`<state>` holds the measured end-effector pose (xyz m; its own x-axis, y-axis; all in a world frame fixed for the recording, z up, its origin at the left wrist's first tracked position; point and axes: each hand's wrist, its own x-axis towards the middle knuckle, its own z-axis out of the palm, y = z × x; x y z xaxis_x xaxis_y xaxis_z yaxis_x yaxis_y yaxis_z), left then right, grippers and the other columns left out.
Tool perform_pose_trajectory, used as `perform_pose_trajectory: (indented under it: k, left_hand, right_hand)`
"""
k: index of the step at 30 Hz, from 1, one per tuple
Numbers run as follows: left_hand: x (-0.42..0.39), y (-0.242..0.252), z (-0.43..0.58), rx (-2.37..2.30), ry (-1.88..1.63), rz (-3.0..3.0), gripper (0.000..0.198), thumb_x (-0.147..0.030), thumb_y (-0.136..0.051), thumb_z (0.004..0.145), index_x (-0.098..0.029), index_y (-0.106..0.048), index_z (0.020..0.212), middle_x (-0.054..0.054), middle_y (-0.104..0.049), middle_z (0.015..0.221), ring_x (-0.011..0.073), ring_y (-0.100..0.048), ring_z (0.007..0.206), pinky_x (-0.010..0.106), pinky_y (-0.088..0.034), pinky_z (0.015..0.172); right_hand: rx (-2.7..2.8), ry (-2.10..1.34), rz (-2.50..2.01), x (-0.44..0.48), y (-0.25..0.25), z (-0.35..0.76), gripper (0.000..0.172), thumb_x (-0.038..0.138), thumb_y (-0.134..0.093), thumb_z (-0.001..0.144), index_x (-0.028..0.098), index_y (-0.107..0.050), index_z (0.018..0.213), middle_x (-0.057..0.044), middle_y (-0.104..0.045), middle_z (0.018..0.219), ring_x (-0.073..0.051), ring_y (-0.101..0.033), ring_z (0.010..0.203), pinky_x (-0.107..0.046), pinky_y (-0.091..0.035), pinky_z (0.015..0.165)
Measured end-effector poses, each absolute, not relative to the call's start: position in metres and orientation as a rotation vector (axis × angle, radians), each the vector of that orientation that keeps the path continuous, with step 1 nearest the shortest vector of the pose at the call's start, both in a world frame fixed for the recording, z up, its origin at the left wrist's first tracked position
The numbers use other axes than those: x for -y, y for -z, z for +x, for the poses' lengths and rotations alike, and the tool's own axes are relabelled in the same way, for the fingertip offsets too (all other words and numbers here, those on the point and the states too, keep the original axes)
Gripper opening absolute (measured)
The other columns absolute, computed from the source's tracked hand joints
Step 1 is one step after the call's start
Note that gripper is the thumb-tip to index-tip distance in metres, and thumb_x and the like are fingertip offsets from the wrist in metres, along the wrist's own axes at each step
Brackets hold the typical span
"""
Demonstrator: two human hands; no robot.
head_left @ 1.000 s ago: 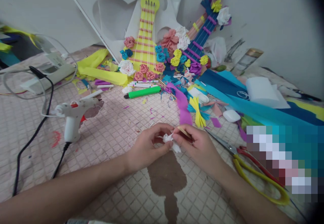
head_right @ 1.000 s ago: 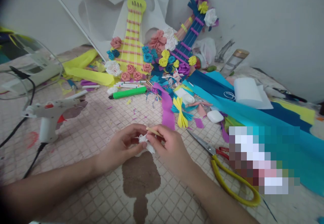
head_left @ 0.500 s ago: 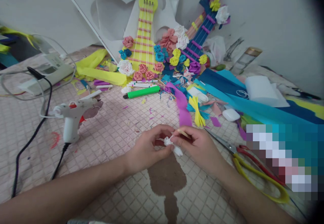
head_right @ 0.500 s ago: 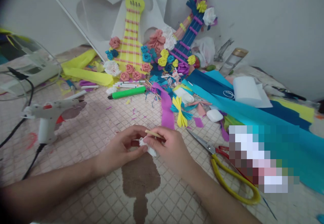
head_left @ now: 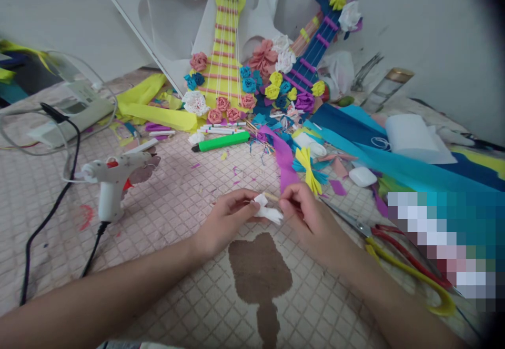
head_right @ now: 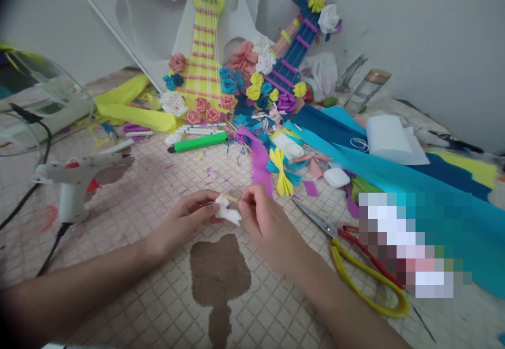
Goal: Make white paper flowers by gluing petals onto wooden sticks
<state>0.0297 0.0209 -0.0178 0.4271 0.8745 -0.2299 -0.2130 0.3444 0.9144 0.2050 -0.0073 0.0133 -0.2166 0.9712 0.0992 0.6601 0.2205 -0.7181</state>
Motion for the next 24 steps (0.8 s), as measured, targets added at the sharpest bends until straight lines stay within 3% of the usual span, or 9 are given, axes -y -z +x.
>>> perform_pose_trajectory:
  k: [4,15,24]
  left_hand:
    - [-0.0209,0.0181,0.0296,-0.836,-0.838,0.972,0.015,-0.028,-0.064,0.074,-0.015,-0.062,0.082,0.0,-0.065,0.079,0.0134,-0.063,0.076,0.032,-0.05,0.081]
    - [-0.0185,0.0153,0.0253,-0.871,-0.824,1.304,0.017,-0.026,-0.059,0.079,-0.014,-0.061,0.09,0.004,-0.064,0.084,0.0148,-0.061,0.079,0.027,-0.049,0.073]
    - [-0.0213,0.0097,0.0201,-0.849,-0.851,1.711,0.02,-0.027,-0.051,0.086,-0.016,-0.068,0.091,0.007,-0.069,0.093,0.0177,-0.062,0.087,0.029,-0.048,0.078]
  right_hand:
    - [2.011,-0.713,-1.408,0.0063,-0.0129,0.2043,0.002,0.02,-0.044,0.088,0.021,-0.045,0.087,0.0,-0.058,0.079,-0.012,-0.057,0.07,-0.024,-0.044,0.062]
    - [2.093,-0.647,-1.432,0.0037,-0.0123,0.2079,0.009,0.02,-0.048,0.088,0.021,-0.057,0.089,0.002,-0.064,0.077,-0.012,-0.058,0.067,-0.023,-0.041,0.061]
    - [2.098,-0.643,-1.438,0.0039,-0.012,0.2086,0.012,0.021,-0.048,0.087,0.021,-0.059,0.09,0.001,-0.066,0.078,-0.012,-0.059,0.067,-0.024,-0.042,0.06]
